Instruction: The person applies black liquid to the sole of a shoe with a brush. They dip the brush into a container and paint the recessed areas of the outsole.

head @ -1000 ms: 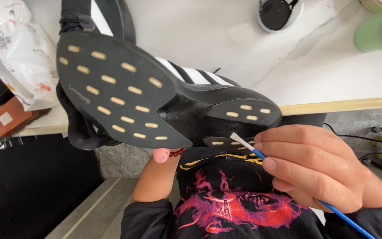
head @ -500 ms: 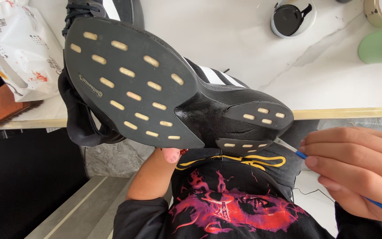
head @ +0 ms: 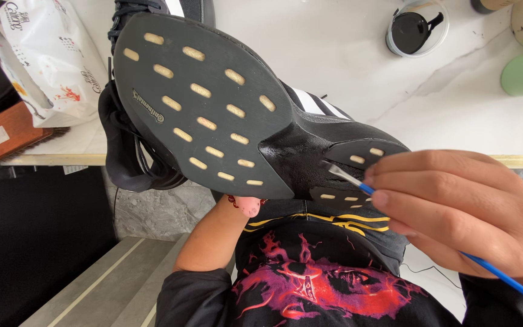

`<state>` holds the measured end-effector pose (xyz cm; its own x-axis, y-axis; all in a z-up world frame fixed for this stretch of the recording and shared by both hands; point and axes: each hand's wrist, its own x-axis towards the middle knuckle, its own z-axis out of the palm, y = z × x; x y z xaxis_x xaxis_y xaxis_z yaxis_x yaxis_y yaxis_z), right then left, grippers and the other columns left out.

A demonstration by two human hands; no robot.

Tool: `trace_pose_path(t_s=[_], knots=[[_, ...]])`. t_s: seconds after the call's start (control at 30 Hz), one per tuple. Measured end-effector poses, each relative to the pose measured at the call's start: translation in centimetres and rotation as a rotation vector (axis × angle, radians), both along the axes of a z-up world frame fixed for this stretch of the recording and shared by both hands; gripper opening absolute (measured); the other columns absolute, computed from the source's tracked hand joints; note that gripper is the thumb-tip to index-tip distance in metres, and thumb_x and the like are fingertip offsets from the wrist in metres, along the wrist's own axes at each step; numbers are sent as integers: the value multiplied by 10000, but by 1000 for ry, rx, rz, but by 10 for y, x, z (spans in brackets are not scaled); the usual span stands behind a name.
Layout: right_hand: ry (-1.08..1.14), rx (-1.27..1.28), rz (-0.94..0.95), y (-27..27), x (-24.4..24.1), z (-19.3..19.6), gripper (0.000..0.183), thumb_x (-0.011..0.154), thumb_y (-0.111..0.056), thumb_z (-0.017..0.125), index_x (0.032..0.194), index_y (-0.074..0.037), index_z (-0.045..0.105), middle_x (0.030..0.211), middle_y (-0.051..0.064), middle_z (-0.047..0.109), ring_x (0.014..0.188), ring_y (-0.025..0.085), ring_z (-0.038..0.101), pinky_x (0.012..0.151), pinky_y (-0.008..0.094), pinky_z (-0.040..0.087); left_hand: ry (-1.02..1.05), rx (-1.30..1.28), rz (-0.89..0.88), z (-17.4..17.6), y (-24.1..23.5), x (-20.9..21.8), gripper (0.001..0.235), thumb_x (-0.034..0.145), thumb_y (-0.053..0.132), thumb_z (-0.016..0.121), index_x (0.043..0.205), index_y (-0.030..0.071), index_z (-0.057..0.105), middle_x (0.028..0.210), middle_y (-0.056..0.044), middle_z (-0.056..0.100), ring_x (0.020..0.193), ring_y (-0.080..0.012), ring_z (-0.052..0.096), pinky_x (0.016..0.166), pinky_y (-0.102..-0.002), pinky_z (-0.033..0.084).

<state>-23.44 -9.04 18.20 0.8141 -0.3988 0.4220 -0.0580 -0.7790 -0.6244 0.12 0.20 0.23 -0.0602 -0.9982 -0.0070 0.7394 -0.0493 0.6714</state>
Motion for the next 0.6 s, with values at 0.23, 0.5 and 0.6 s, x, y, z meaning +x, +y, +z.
trace_pose_path(t_s=[0.23, 0.5, 0.6], knots=[[-33, 47, 78, -2, -13, 2, 338, 789, -52, 758, 1072, 19, 587, 949, 139, 693, 924, 373, 743, 802, 465, 627, 5, 11, -10, -1, 1, -1, 1063, 699, 457, 952, 1562, 60, 475, 1498, -93, 545, 1372, -259, 533, 1175, -423, 451], [-23, -48, 29, -10, 5, 5, 327, 782, -15, 786, 1033, 80, 599, 892, 193, 683, 850, 365, 734, 697, 434, 614, 1, 3, -11, 2, -2, 1, 1067, 695, 467, 952, 1560, 59, 478, 1496, -95, 546, 1368, -262, 535, 1173, -427, 453], [-23, -8, 48, -9, -8, -1, 326, 793, -19, 786, 1042, 62, 593, 879, 165, 681, 858, 358, 736, 727, 442, 627, 6, 2, 1, 0, -1, 2, 1068, 694, 470, 952, 1559, 59, 479, 1495, -95, 546, 1367, -263, 535, 1172, -428, 454]])
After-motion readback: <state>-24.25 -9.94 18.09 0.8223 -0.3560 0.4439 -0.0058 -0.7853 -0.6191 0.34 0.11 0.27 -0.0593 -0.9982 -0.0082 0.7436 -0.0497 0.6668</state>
